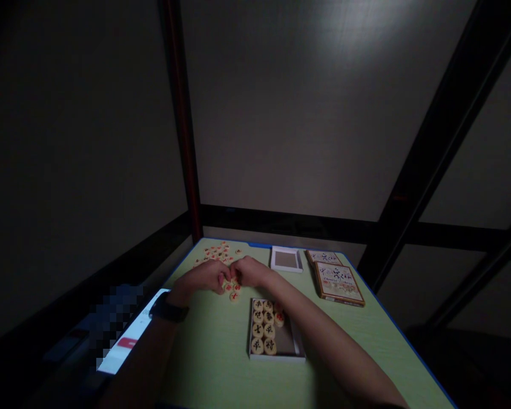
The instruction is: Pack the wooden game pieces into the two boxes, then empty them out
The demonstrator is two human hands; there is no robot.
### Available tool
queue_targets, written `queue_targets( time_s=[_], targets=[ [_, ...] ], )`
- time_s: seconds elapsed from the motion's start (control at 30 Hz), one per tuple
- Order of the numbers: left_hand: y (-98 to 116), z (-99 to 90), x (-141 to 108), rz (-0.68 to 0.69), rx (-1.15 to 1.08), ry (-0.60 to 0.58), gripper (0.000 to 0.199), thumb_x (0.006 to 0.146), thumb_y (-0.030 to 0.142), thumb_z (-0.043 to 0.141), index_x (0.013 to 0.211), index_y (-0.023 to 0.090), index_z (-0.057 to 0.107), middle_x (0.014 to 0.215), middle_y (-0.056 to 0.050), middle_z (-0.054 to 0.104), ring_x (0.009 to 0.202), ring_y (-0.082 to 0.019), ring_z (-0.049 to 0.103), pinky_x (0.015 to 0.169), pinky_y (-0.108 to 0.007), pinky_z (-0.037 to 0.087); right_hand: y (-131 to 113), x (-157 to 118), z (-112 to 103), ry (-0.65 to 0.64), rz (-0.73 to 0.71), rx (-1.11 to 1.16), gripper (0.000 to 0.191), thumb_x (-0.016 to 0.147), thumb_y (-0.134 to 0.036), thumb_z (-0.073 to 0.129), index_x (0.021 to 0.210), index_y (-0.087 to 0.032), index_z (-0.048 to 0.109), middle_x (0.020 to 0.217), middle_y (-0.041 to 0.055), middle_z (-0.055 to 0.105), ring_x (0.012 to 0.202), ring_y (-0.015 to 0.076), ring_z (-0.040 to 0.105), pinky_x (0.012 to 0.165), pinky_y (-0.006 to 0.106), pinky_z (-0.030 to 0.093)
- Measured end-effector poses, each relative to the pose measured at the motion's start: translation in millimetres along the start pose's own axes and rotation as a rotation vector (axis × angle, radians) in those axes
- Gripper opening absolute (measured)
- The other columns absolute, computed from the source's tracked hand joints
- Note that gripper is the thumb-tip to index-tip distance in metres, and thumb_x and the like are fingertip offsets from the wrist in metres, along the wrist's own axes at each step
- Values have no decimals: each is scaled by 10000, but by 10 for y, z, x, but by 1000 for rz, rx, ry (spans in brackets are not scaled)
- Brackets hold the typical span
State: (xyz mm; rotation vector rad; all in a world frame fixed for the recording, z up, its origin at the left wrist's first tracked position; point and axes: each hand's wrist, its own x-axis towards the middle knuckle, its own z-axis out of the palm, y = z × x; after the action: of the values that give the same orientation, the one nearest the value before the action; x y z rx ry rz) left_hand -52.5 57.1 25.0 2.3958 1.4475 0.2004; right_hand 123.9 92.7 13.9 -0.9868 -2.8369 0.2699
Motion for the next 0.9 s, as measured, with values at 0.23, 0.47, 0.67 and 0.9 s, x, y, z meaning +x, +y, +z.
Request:
queue_targets(
  time_s=[0.23,0.47,0.67,0.9],
  targets=[
    [-6,93,62,9,-41,-13,259,570,95,670,771,226,767,677,36,712,664,-142,625,606,-205,399,-52,-7,-28,-18,37,-42,213,681,-75,623,842,-169,728,780,25,733,694,146,616,617,217,369],
    [68,131,51,-30,-16,36,115,618,125,692,719,179,700,738,-3,704,708,-163,616,609,-227,399,-130,-37,-14,8,70,-97,243,761,-101,586,992,-120,656,893,115,729,790,200,635,631,252,357],
    [18,93,66,-12,-127,119,102,778,250,601,780,163,655,757,-24,694,738,-167,629,640,-236,441,-28,-262,-77,194,112,43,287,805,-92,553,1088,-138,549,887,79,693,767,164,598,646,232,376],
    [153,148,172,69,-678,169,211,777,286,650,933,149,613,802,-25,692,767,-145,659,666,-234,512,88,-765,-169,445,72,209,264,877,-165,532,1123,-152,626,983,110,678,823,178,621,733,283,472]
  ],
)
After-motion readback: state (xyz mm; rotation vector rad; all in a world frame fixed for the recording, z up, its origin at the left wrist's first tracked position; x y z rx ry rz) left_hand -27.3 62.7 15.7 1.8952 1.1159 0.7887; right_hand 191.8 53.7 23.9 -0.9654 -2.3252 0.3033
